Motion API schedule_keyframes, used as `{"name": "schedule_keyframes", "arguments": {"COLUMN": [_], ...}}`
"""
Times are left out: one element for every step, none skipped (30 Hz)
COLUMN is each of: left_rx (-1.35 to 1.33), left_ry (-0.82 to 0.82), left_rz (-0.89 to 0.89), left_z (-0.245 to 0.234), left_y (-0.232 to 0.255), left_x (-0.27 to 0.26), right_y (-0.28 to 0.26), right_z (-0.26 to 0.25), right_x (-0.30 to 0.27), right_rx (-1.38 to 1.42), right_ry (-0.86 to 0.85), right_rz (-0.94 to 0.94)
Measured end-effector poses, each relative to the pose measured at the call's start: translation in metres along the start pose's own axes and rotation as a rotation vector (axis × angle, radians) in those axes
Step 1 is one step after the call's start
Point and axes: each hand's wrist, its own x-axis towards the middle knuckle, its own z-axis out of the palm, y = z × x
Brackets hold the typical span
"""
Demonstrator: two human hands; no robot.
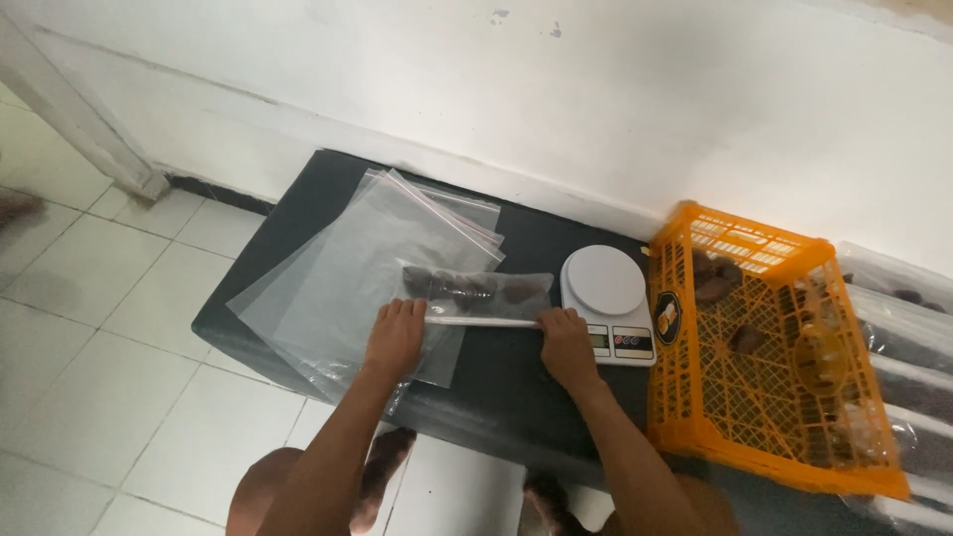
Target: Weighing dried fruits on a scale and packing them into plastic bags.
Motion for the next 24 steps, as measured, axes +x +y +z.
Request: {"name": "schedule_keyframes", "arguments": {"left_rx": [0.000,0.013,0.024,0.023,0.015,0.006,0.006,0.013,0.020,0.020,0.005,-0.009,-0.009,-0.048,-0.085,-0.085,-0.002,0.080,0.080,0.089,0.098,0.098,0.076,0.054], "left_ry": [0.000,-0.022,-0.045,-0.046,0.001,0.048,0.047,-0.004,-0.054,-0.053,-0.077,-0.100,-0.101,-0.149,-0.196,-0.196,-0.182,-0.169,-0.169,-0.122,-0.075,-0.074,-0.047,-0.019], "left_rz": [0.001,-0.021,-0.045,-0.046,-0.029,-0.012,-0.013,-0.049,-0.084,-0.083,-0.100,-0.117,-0.117,-0.120,-0.122,-0.120,-0.097,-0.074,-0.075,-0.050,-0.024,-0.024,-0.013,-0.003], "left_z": [-0.001,-0.001,-0.002,0.005,0.011,0.018,0.015,0.011,0.008,0.012,0.016,0.020,0.007,-0.007,-0.021,-0.018,-0.016,-0.013,-0.016,-0.018,-0.021,-0.022,-0.023,-0.023], "left_y": [0.000,0.001,0.002,0.000,-0.003,-0.006,-0.004,-0.001,0.001,0.001,0.000,-0.001,0.002,0.005,0.008,0.007,0.007,0.006,0.006,0.005,0.005,0.004,0.004,0.004], "left_x": [0.001,0.001,0.001,0.002,0.002,0.003,0.003,0.002,0.003,0.004,0.004,0.005,0.004,0.003,0.004,0.005,0.005,0.005,0.005,0.005,0.005,0.005,0.005,0.004], "right_y": [0.001,0.002,0.004,0.004,0.003,0.003,0.000,-0.002,-0.004,-0.003,-0.002,-0.002,-0.002,-0.002,-0.002,0.000,0.002,0.004,0.002,-0.001,-0.003,-0.006,-0.009,-0.013], "right_z": [0.002,0.004,0.005,0.005,0.005,0.005,-0.001,-0.007,-0.014,-0.013,-0.012,-0.012,-0.012,-0.013,-0.014,-0.013,-0.013,-0.012,-0.015,-0.019,-0.022,-0.027,-0.032,-0.037], "right_x": [0.000,0.000,-0.001,0.000,0.000,0.000,0.000,0.000,0.000,0.000,0.000,0.000,-0.001,-0.001,0.000,0.000,0.001,0.001,0.001,0.002,0.001,0.002,0.002,0.002], "right_rx": [0.000,0.045,0.091,0.090,0.101,0.112,0.112,0.109,0.105,0.104,0.087,0.070,0.071,0.045,0.019,0.019,-0.020,-0.058,-0.058,-0.048,-0.037,-0.037,-0.070,-0.104], "right_ry": [0.001,0.014,0.026,0.025,0.040,0.054,0.053,0.031,0.010,0.010,-0.018,-0.046,-0.047,-0.027,-0.005,-0.004,0.018,0.040,0.041,0.058,0.076,0.076,0.093,0.110], "right_rz": [0.001,0.023,0.044,0.044,0.037,0.031,0.031,0.005,-0.020,-0.019,-0.024,-0.029,-0.029,-0.035,-0.040,-0.039,-0.063,-0.086,-0.086,-0.076,-0.065,-0.064,-0.079,-0.093]}}
